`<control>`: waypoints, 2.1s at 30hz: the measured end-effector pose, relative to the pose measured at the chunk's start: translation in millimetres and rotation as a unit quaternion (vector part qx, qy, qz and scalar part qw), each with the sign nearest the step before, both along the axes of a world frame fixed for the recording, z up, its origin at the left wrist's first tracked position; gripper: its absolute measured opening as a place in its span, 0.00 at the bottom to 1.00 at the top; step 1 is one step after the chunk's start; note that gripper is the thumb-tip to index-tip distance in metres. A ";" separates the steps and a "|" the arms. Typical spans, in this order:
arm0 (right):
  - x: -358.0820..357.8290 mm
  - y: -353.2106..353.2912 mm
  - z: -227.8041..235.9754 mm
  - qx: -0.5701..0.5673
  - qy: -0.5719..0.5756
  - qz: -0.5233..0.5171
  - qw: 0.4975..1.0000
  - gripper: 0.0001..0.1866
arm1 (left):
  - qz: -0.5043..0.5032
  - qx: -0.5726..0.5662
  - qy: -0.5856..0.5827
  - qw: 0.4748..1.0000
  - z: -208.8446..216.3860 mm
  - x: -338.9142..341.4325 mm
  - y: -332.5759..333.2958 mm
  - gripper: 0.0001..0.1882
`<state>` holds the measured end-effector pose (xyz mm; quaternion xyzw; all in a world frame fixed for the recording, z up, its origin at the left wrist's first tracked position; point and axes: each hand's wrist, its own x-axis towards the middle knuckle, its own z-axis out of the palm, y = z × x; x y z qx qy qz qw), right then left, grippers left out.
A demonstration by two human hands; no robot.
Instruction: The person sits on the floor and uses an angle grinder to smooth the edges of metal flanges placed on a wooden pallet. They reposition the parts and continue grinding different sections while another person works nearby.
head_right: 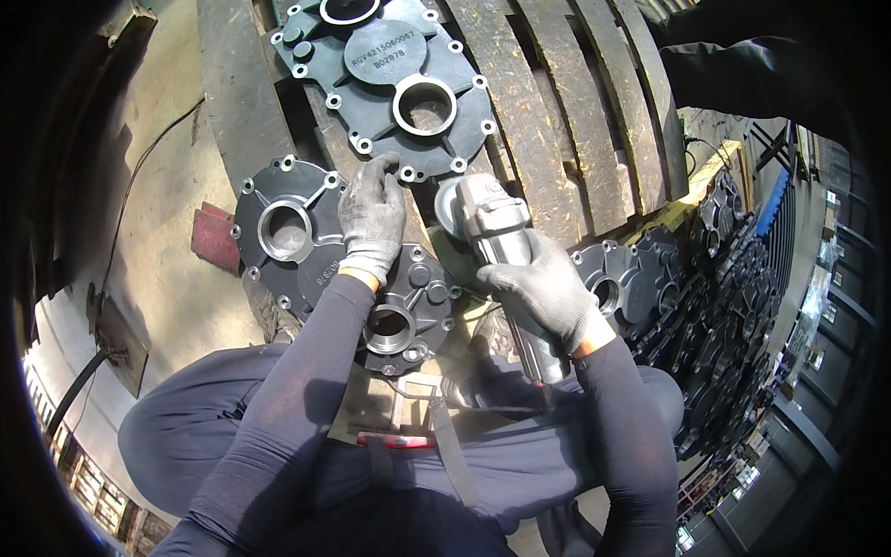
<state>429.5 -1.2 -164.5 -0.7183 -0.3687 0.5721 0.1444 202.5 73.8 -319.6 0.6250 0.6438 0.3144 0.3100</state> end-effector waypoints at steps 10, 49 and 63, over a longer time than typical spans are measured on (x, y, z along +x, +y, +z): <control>5.1 -3.8 21.2 0.044 -0.001 -0.030 0.999 0.27 | 0.093 0.024 -0.157 0.983 20.9 -18.1 17.2 0.12; -60.3 25.1 3.7 0.006 -0.075 0.114 0.991 0.40 | 0.133 0.014 0.031 0.990 4.5 -85.8 61.5 0.15; -54.8 14.3 7.9 0.021 -0.014 0.086 0.996 0.38 | 0.075 0.100 0.031 0.992 10.5 -82.3 54.0 0.12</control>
